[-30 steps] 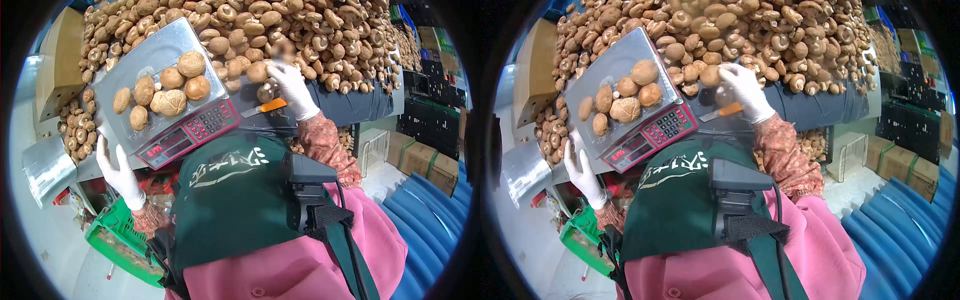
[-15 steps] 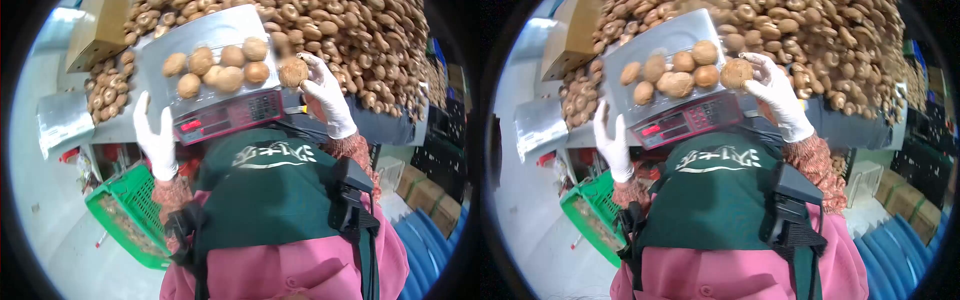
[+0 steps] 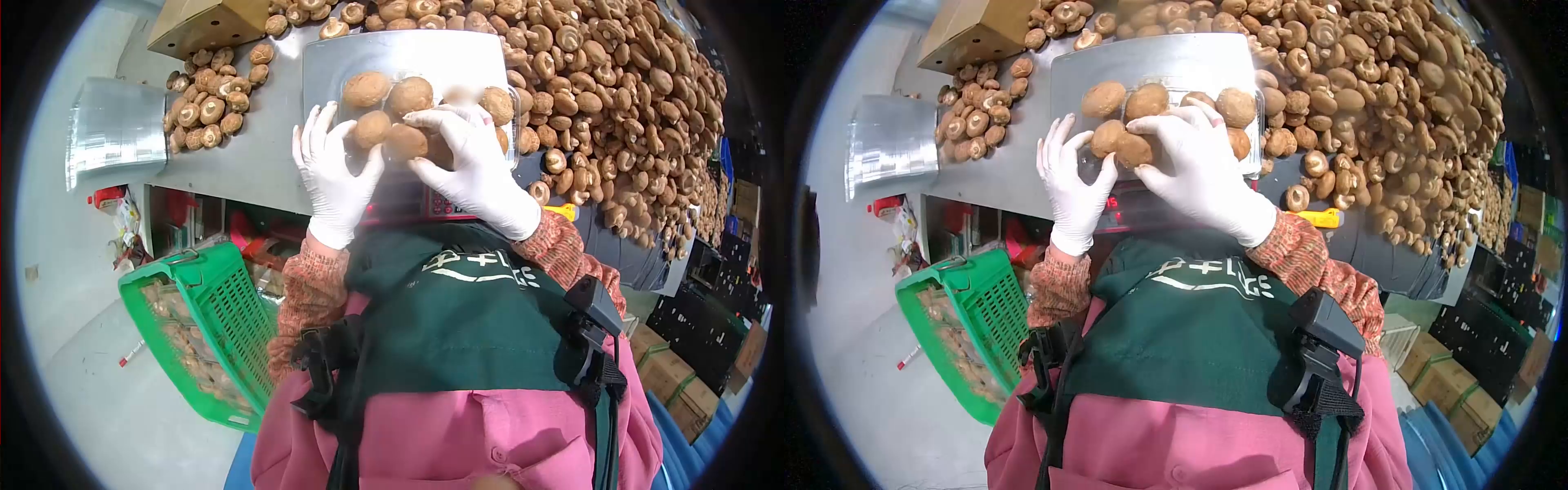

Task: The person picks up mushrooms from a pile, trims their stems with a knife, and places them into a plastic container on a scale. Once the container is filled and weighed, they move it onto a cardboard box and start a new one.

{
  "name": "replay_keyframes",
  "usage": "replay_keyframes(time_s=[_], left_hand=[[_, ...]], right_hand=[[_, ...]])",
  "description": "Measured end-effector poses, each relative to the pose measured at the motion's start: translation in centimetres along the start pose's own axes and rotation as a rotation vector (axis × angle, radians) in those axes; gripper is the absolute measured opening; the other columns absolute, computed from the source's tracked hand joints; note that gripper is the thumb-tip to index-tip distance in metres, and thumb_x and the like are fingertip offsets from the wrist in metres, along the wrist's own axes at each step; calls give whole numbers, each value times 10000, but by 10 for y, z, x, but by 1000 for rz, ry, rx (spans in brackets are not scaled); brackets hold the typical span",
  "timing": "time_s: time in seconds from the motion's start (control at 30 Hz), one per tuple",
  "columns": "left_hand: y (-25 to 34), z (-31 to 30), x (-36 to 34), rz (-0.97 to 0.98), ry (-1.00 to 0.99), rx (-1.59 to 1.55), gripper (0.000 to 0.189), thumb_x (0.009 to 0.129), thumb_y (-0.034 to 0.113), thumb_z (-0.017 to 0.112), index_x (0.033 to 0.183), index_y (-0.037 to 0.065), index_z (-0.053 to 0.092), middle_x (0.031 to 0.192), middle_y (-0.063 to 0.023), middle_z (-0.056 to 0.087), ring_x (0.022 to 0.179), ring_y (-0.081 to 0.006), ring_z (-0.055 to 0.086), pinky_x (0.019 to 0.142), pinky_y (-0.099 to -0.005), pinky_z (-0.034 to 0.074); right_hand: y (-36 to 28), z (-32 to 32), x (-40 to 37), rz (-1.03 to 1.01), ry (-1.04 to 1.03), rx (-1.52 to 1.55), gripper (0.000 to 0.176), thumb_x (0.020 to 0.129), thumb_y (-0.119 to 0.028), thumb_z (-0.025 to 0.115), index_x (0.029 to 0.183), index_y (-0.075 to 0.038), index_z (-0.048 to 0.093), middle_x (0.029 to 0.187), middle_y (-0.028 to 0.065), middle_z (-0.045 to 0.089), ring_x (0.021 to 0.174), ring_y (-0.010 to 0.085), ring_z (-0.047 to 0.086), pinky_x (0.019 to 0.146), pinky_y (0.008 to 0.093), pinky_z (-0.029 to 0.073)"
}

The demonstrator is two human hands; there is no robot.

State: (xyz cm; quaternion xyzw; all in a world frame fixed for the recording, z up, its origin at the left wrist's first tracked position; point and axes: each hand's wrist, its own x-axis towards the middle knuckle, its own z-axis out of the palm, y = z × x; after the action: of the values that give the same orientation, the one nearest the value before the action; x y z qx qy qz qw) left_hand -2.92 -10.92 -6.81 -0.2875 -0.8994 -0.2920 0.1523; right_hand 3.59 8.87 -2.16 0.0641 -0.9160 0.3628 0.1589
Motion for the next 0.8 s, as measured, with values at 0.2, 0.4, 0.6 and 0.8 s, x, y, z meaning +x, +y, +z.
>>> replay_keyframes(time_s=[0.2,0.4,0.6,0.8], left_hand=[[-7,1,-8,-52,17,-17,479,800,209,785,1226,90,601,1408,-131,531,1368,-345,441,1171,-539,266],[-7,-7,-13,-88,-15,-121,474,804,189,797,1223,83,603,1375,-135,553,1342,-354,462,1147,-513,312],[-11,3,-17,-102,23,-128,486,806,209,802,1227,86,594,1335,-134,576,1308,-355,484,1134,-519,315],[0,-10,5,-18,20,-52,585,791,216,820,1306,84,575,1320,-130,603,1282,-305,520,1135,-475,331]], right_hand=[[1,9,7,-60,-50,-388,506,778,-309,785,1245,-171,648,1174,58,606,1252,292,506,1160,560,262],[0,9,6,-106,-83,-588,558,784,-346,778,1282,-135,640,1194,102,608,1290,311,493,1157,569,262],[-6,17,7,-55,-45,-599,548,768,-297,790,1224,-37,631,1174,100,632,1265,299,517,1159,535,280],[-4,14,-1,-78,84,-403,465,749,-231,783,1176,-107,648,1086,62,637,1190,286,546,1119,512,319]])
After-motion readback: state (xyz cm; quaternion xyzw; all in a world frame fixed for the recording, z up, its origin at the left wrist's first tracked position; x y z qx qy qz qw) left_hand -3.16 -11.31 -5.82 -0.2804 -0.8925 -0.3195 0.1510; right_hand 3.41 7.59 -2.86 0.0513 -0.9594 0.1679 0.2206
